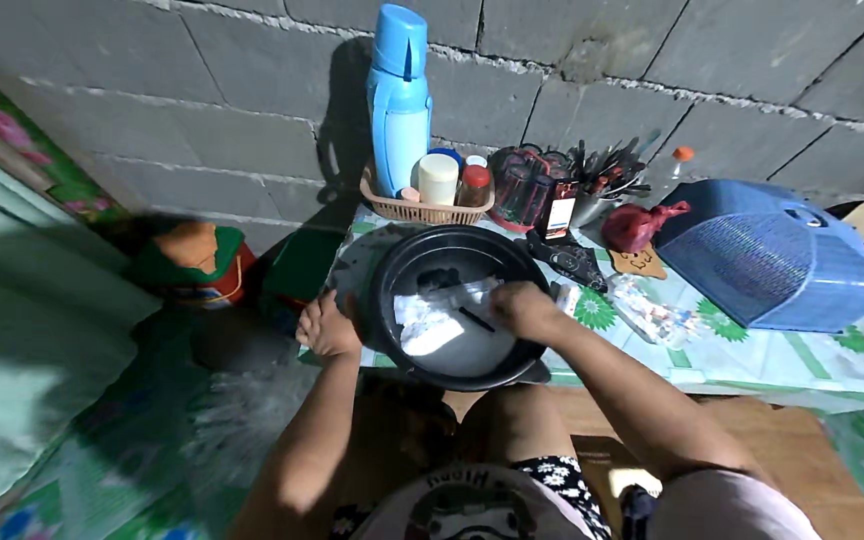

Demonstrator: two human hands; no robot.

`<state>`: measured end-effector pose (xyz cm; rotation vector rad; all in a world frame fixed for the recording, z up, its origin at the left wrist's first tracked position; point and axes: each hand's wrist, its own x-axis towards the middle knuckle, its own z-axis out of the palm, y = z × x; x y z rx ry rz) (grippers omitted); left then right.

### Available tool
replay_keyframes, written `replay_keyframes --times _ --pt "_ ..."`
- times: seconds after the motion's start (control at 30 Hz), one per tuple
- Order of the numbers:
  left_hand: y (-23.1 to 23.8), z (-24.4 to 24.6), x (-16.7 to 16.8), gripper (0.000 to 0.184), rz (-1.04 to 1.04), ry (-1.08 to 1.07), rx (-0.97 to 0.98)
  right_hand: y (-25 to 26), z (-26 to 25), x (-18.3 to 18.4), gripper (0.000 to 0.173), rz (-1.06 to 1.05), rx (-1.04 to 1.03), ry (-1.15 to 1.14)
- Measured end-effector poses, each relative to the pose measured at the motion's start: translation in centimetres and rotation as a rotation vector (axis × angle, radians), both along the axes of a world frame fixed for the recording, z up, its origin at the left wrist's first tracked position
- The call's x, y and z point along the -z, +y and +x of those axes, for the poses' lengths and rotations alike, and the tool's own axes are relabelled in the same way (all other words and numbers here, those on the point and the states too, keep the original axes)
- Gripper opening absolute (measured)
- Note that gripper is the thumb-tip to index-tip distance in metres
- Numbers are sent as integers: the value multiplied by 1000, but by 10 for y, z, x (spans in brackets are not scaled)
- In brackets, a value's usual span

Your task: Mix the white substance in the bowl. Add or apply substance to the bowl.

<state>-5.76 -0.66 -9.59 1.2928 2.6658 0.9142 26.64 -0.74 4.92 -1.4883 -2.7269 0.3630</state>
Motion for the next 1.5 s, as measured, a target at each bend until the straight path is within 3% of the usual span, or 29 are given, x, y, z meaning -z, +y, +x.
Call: replay_keyframes --times 0.13,0.27,0.37,0.47,0.6,0.7,0.8,0.93,1.0,1.1,1.5 --pt "-4 0 -2 45 9 4 18 19 104 -4 27 111 488 236" --pt "-2 1 1 40 5 20 4 23 220 34 37 95 944 131" --pt "-2 1 0 39 0 20 -7 9 254 45 38 43 1130 -4" --pt "-3 1 0 40 -7 12 -2 4 257 43 36 11 1165 -136" --pt "-2 1 0 41 -20 3 7 17 224 20 32 259 946 -40" --pt "-2 0 0 40 -37 9 18 27 145 -11 29 323 631 78" --pt "-1 1 0 39 -43 -2 15 16 48 -9 22 160 230 66" --pt "-1 0 1 41 -18 19 -1 5 -34 17 31 -273 -157 -232" --pt "-1 0 3 39 5 24 -7 1 -49 23 36 -337 -178 -345" --pt "-2 0 -1 38 -13 3 5 -3 -55 29 31 -358 -142 -400" --pt "-3 0 -3 37 -25 -29 11 1 -48 49 32 -373 -185 -404"
